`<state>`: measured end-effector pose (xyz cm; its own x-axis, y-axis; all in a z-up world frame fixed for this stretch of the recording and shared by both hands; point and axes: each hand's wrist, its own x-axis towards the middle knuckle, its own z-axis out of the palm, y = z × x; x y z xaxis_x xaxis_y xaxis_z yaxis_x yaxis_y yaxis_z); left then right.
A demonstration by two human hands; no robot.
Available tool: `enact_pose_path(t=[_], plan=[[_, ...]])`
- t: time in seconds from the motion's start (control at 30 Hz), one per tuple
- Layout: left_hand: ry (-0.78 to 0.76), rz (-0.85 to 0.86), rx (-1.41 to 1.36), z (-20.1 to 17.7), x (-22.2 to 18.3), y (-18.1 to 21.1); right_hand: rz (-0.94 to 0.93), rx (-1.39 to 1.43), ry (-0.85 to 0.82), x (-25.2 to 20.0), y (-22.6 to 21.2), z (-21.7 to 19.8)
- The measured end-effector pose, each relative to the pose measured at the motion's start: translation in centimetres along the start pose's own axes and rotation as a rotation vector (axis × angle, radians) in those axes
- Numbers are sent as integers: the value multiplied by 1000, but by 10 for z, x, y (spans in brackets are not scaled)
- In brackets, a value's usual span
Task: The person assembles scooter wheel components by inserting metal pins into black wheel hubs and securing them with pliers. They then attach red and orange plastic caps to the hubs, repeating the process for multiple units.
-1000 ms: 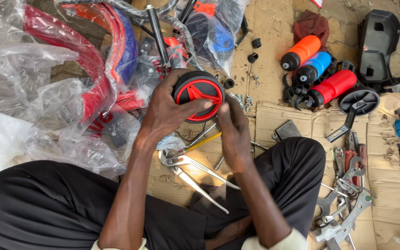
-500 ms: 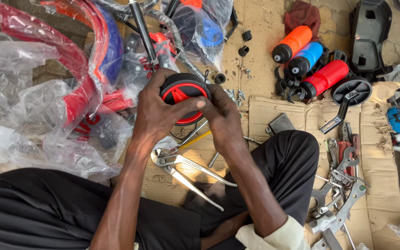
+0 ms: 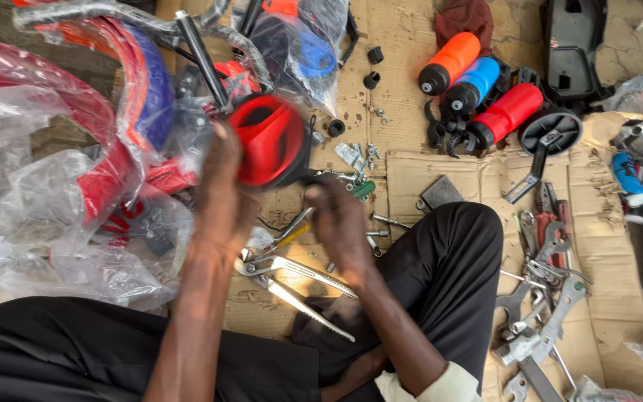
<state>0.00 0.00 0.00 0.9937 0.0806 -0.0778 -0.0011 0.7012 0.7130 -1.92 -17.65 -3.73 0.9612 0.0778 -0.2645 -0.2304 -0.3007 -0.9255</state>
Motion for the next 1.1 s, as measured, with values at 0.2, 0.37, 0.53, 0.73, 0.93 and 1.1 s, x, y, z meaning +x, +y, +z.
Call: enact_pose_path(t=[0.2, 0.37, 0.53, 0.73, 0.93, 1.1], plan=[[-572, -45, 384, 4, -18, -29, -38, 378, 426, 34, 17, -100], [-274, -84, 676, -5, -6, -38, -212, 192, 688, 40, 42, -241], [-43, -54, 562, -13, 3, -37, -205, 5, 1129, 63, 93, -370], [151, -82, 474, -11, 10, -36, 20, -845, 881, 85, 166, -448], [259, -47, 467, -16, 15, -33, -3, -746, 1083, 82, 180, -439], [333, -13, 326, -19, 17, -31, -514, -794, 852, 126, 115, -351]])
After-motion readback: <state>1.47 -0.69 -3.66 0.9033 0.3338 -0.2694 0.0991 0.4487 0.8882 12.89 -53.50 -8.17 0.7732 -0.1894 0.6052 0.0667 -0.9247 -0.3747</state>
